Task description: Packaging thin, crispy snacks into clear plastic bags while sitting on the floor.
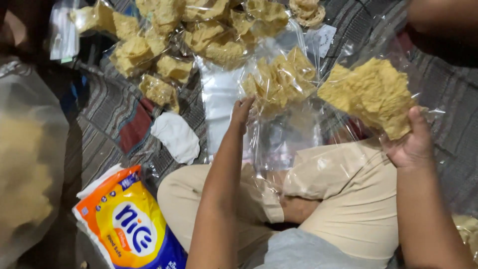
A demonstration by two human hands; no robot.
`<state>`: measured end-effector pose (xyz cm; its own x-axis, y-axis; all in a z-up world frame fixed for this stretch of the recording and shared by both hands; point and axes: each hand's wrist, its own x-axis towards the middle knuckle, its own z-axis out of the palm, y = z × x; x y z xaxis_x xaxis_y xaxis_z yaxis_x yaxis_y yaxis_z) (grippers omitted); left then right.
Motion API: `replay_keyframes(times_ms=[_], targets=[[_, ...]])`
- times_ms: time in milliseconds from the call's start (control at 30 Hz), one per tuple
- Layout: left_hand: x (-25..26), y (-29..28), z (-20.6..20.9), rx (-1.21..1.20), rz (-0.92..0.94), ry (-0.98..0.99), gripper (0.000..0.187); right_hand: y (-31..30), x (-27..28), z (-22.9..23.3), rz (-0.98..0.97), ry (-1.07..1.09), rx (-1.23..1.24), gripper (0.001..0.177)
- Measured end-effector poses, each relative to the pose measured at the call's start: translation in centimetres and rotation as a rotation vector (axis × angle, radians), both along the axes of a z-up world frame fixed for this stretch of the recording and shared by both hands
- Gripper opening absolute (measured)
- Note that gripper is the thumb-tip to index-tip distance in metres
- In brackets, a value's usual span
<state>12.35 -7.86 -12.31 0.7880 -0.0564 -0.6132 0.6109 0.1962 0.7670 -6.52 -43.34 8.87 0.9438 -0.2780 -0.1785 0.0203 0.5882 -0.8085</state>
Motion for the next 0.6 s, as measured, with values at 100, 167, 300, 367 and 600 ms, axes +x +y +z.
replay_keyframes(times_ms=[100, 167, 300, 367, 600], targets=[[0.6, -0.9, 0.7, -0.038, 0.057, 0.066, 0.057, -1.2, -0.1, -2.0, -0.008, 0.081, 0.162, 0.042], [0.9, -1.0, 2.5, -0.027, 0.074, 0.001, 0.066, -1.6, -0.2, -2.7, 0.033, 0.091, 0.082, 0.051], [2.0, -1.3, 3.4, 0.093, 0.023, -0.02, 0.061, -1.4, 0.0, -2.8, 0.105, 0.028, 0.103, 0.068], [2.1, -1.6, 1.7, 0.817, 0.023, -0.381, 0.075, -1.2, 0.0, -2.8, 0.01, 0.065, 0.12, 0.054], [-13.9, -7.5, 10.6, 0.055, -0.181, -0.635, 0.089, 4.1, -0.6, -2.6, 0.141, 0.022, 0.188, 0.063]])
